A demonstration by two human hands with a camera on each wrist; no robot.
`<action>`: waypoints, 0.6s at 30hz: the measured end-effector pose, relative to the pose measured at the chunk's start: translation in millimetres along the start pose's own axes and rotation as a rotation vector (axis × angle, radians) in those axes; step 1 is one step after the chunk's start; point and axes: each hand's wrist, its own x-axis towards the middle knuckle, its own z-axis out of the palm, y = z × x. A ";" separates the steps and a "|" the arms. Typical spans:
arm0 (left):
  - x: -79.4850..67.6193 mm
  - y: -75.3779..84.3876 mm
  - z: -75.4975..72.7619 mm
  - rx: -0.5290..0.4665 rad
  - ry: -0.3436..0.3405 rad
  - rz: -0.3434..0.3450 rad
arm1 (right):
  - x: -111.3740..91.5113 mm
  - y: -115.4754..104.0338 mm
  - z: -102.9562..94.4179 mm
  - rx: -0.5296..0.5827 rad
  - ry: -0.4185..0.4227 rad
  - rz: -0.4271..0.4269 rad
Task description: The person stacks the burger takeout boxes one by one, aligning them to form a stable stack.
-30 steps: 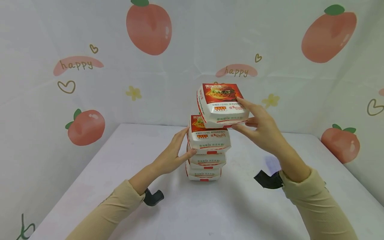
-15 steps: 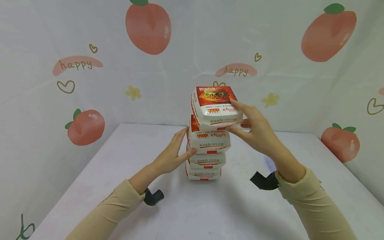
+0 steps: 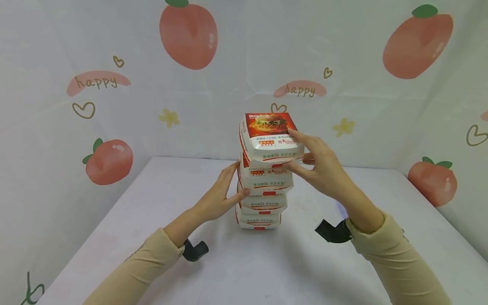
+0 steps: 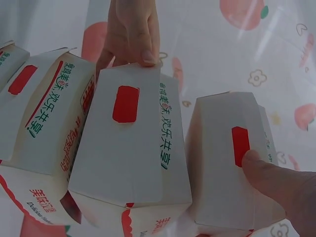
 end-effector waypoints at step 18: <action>0.6 3.0 -0.6 0.008 -0.004 -0.012 | -0.5 -4.4 1.4 -0.034 -0.009 0.004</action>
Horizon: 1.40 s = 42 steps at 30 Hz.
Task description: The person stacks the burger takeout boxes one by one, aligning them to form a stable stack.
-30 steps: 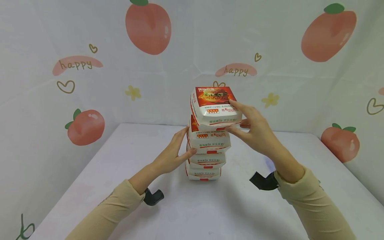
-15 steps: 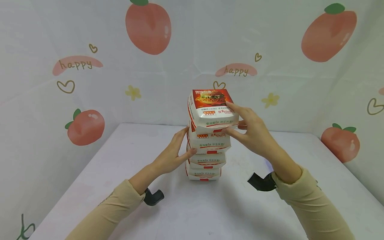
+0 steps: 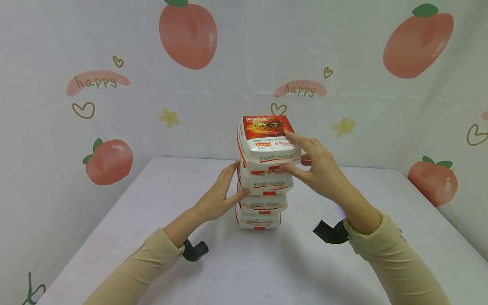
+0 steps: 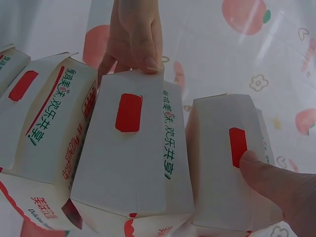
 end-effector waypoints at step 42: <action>0.1 4.3 -0.7 -0.005 0.004 0.006 | 1.2 -2.9 0.1 -0.024 -0.030 0.028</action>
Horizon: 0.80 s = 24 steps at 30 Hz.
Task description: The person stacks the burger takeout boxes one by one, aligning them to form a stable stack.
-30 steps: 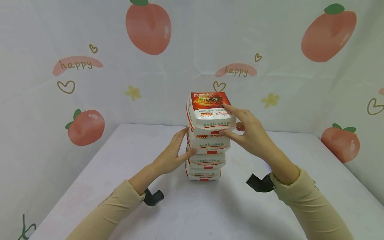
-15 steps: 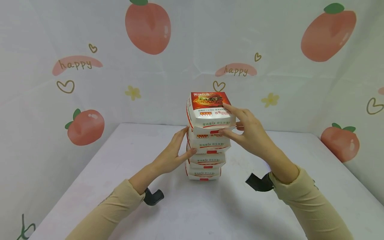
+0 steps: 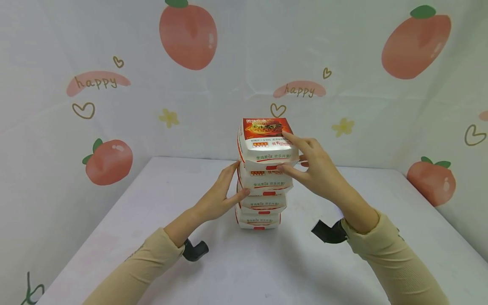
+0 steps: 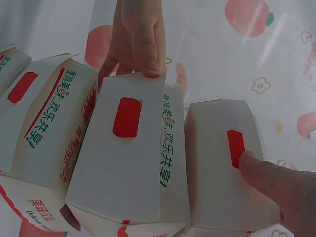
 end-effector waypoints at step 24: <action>-0.2 -1.7 0.6 0.006 0.001 -0.014 | 0.7 0.3 0.4 0.005 -0.002 0.000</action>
